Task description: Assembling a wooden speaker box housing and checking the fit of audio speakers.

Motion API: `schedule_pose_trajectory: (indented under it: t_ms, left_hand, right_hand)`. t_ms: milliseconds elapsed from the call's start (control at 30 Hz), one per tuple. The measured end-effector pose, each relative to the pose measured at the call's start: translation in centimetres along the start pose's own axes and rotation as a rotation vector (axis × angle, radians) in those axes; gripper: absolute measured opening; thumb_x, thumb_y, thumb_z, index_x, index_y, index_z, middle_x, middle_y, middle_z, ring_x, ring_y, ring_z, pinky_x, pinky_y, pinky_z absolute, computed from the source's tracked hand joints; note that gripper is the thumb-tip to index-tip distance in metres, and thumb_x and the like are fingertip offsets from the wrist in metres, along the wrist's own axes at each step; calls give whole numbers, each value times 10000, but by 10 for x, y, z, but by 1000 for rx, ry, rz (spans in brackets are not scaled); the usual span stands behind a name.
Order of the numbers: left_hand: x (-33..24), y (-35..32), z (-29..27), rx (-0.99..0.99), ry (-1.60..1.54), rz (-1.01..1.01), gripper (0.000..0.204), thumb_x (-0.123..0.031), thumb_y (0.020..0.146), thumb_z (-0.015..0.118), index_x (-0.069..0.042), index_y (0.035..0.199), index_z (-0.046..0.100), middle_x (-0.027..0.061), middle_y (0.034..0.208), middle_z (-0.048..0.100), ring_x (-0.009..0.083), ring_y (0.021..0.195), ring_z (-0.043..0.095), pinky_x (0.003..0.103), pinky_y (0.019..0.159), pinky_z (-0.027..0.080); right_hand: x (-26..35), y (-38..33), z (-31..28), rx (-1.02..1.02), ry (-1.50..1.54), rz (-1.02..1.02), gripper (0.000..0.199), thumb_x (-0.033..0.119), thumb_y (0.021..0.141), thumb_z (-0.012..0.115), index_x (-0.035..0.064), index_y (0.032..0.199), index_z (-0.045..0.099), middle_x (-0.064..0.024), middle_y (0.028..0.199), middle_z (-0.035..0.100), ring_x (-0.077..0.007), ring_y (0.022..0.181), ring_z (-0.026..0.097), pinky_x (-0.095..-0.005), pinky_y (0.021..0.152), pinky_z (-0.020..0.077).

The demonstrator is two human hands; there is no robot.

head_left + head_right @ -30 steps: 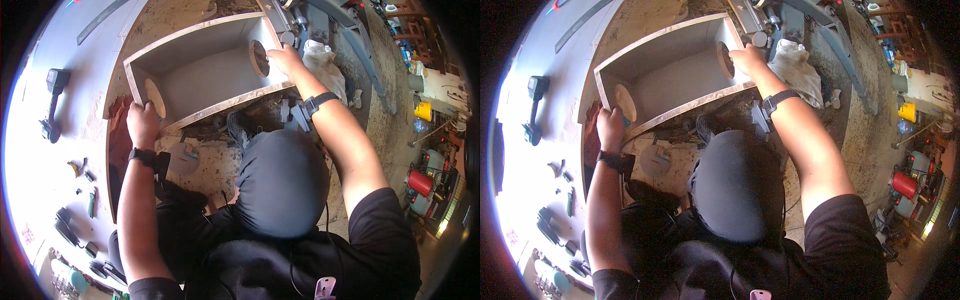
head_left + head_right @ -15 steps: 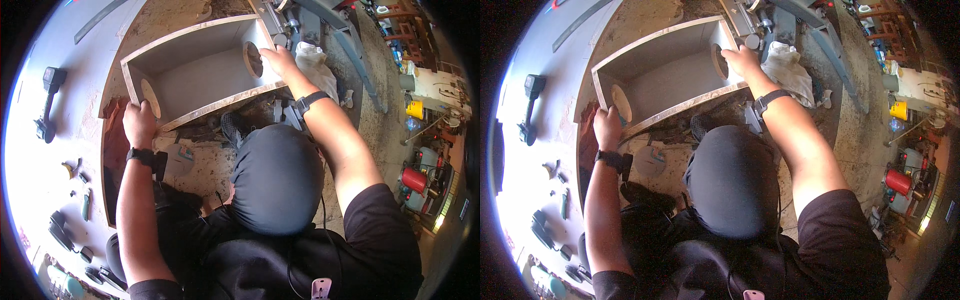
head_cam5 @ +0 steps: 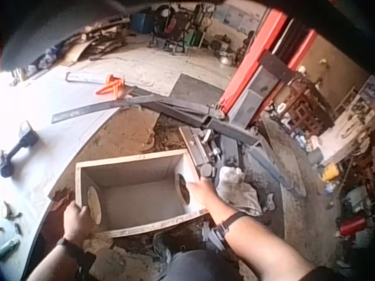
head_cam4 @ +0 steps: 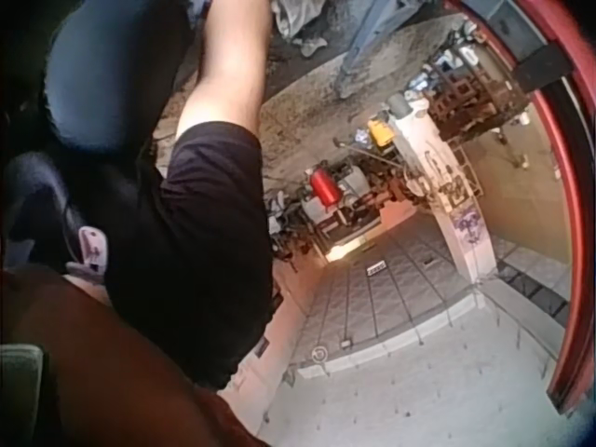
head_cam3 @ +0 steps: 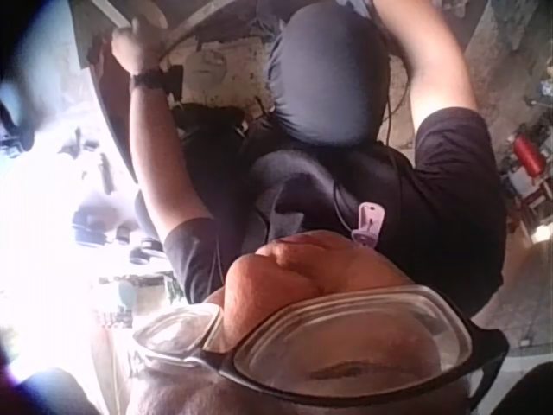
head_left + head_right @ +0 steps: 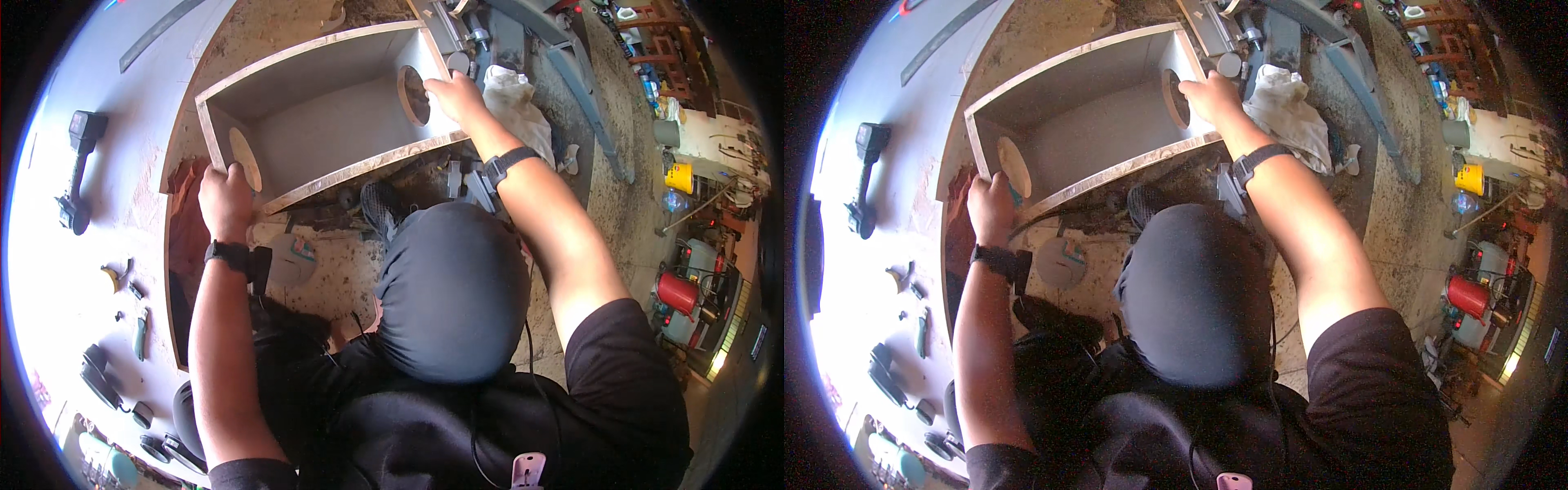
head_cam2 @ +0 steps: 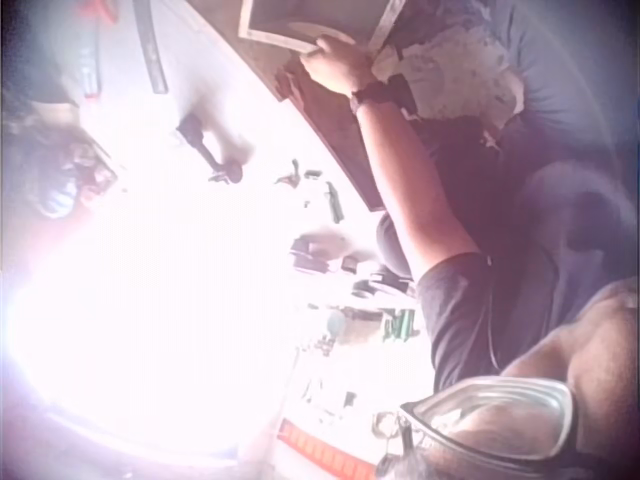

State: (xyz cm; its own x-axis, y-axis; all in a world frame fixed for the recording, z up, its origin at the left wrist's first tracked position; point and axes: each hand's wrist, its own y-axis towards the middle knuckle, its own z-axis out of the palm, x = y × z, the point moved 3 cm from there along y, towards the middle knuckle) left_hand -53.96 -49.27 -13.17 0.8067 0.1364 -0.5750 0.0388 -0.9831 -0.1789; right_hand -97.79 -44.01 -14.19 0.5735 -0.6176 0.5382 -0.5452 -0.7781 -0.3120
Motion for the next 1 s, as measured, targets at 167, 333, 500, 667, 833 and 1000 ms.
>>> schedule_pose_trajectory:
  t_ms: [167,333,500,667,833,1000]
  left_hand:
    - [-11,-2,0,47,-66,-53,449,-317,860,547,87,1011,670,315,994,697,483,992,666,518,905,513]
    - [4,5,2,14,8,8,454,-322,871,546,86,1024,672,309,988,701,471,990,674,511,902,515]
    - [-1,4,3,27,-3,-17,459,-327,875,550,88,1027,674,309,991,702,471,998,675,505,902,519]
    - [-3,3,0,20,17,-15,459,-329,874,558,89,1025,674,312,998,702,467,1007,676,499,905,521]
    - [-4,6,2,33,27,-14,465,-331,870,566,101,1007,670,321,997,695,476,1007,667,505,915,513]
    - [2,6,2,25,-4,5,470,-333,873,564,105,1008,667,321,989,694,476,1007,667,504,914,512]
  right_hand:
    - [-1,3,-2,-40,-64,18,641,458,764,690,-86,1100,658,-288,1024,716,-404,1010,696,-428,902,540]
    - [4,-2,0,26,-29,4,646,454,769,693,-99,1100,659,-310,1076,702,-420,1075,676,-437,948,527]
    - [3,-3,-3,-27,-54,-13,647,459,767,693,-95,1100,670,-311,1094,699,-418,1083,675,-437,946,527]
    - [5,-2,-3,-30,-83,-30,645,465,766,690,-86,1100,679,-317,1103,696,-415,1088,676,-437,942,529]
    - [5,-1,-4,-24,-86,13,635,447,766,684,-85,1114,676,-310,1086,703,-419,1063,684,-440,935,533]
    - [3,1,0,-27,-69,0,638,452,770,688,-74,1132,675,-287,1072,714,-410,1047,690,-436,936,535]
